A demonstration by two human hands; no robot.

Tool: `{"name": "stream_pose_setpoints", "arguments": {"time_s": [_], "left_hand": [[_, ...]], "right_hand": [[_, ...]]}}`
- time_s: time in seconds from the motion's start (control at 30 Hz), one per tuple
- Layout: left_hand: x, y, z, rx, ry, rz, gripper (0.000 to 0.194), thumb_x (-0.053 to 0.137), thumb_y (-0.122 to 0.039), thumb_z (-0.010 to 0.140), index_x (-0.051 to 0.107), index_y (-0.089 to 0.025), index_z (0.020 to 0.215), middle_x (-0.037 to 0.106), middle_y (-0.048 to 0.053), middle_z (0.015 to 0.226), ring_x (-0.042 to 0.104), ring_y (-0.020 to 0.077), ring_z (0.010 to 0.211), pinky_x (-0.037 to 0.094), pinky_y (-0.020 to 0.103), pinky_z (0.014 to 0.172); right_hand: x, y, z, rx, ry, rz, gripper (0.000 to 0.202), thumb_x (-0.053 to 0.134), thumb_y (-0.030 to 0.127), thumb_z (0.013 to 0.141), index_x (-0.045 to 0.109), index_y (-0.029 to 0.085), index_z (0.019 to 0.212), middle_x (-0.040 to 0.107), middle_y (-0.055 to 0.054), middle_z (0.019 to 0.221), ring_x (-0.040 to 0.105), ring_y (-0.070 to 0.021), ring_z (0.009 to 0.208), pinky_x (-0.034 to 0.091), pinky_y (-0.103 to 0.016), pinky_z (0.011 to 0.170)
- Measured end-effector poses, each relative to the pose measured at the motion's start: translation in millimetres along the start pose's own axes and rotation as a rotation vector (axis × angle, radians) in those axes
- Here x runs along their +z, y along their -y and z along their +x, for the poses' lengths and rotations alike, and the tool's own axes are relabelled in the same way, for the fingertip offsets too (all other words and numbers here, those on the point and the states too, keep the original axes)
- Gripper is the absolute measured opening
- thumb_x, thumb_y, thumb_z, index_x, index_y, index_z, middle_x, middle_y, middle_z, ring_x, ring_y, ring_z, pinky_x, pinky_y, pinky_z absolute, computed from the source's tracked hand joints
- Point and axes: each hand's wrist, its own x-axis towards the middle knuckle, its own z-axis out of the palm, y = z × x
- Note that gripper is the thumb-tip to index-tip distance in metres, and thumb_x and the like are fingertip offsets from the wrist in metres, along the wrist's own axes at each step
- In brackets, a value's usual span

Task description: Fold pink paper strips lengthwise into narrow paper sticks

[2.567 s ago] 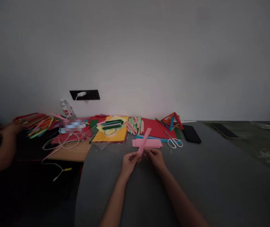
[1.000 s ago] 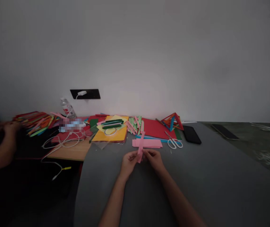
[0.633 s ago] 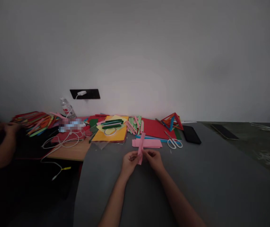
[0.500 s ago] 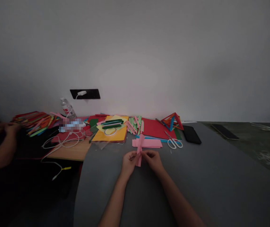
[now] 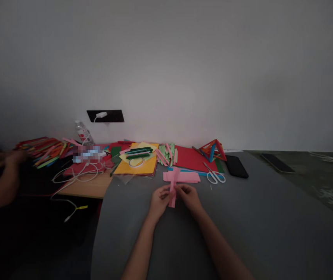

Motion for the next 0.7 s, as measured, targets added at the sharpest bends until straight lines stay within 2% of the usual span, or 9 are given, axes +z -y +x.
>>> {"name": "stream_pose_setpoints", "arguments": {"time_s": [0.27,0.33,0.43,0.53,0.63,0.7], "left_hand": [[2.2,3.3,0.4,0.044,-0.015,0.063,0.042,0.067,-0.032,0.06,0.06,-0.011,0.096,0.06,0.001,0.059,0.053,0.0096,0.051,0.038,0.019,0.049],[3.2,4.8,0.0,0.056,-0.01,0.088,0.043,0.066,-0.033,0.061,0.06,-0.011,0.097,0.06,0.001,0.057,0.051,0.0092,0.05,0.038,0.018,0.048],[4.9,7.8,-1.5,0.082,0.01,0.145,0.042,0.064,-0.035,0.062,0.062,-0.011,0.096,0.06,0.002,0.058,0.051,0.0097,0.051,0.038,0.019,0.048],[5.7,9.7,-3.2,0.117,0.022,0.195,0.039,0.063,-0.036,0.063,0.064,-0.011,0.093,0.062,0.004,0.06,0.052,0.0108,0.052,0.039,0.02,0.048],[4.7,9.0,-3.5,0.114,0.02,0.193,0.037,0.063,-0.035,0.063,0.064,-0.011,0.092,0.062,0.003,0.06,0.053,0.0108,0.052,0.039,0.02,0.049],[3.0,7.0,-2.8,0.089,0.008,0.158,0.037,0.064,-0.035,0.062,0.064,-0.011,0.091,0.062,0.003,0.059,0.054,0.0109,0.052,0.04,0.02,0.05]], "right_hand": [[-3.0,3.9,0.5,-0.083,-0.093,-0.103,0.03,0.055,0.042,0.068,0.063,0.015,0.076,0.062,-0.002,0.066,0.051,-0.0132,0.058,0.039,-0.023,0.053],[-4.1,5.4,-0.2,-0.127,-0.147,-0.198,0.026,0.055,0.039,0.068,0.062,0.014,0.071,0.059,-0.001,0.061,0.049,-0.0123,0.055,0.038,-0.022,0.052],[-4.6,4.6,-1.6,-0.197,-0.224,-0.342,0.025,0.053,0.035,0.069,0.054,0.015,0.054,0.047,0.003,0.049,0.04,-0.0094,0.048,0.032,-0.021,0.048],[-4.2,2.9,-2.5,-0.222,-0.26,-0.377,0.027,0.052,0.033,0.069,0.047,0.015,0.049,0.04,0.005,0.046,0.035,-0.0081,0.046,0.028,-0.02,0.046],[-4.6,4.6,-2.7,-0.224,-0.271,-0.35,0.029,0.051,0.035,0.07,0.047,0.015,0.049,0.04,0.005,0.046,0.035,-0.0082,0.046,0.028,-0.02,0.045],[-5.7,7.3,-2.3,-0.22,-0.256,-0.29,0.029,0.049,0.038,0.072,0.053,0.015,0.055,0.047,0.003,0.05,0.04,-0.0098,0.049,0.031,-0.021,0.047]]}}
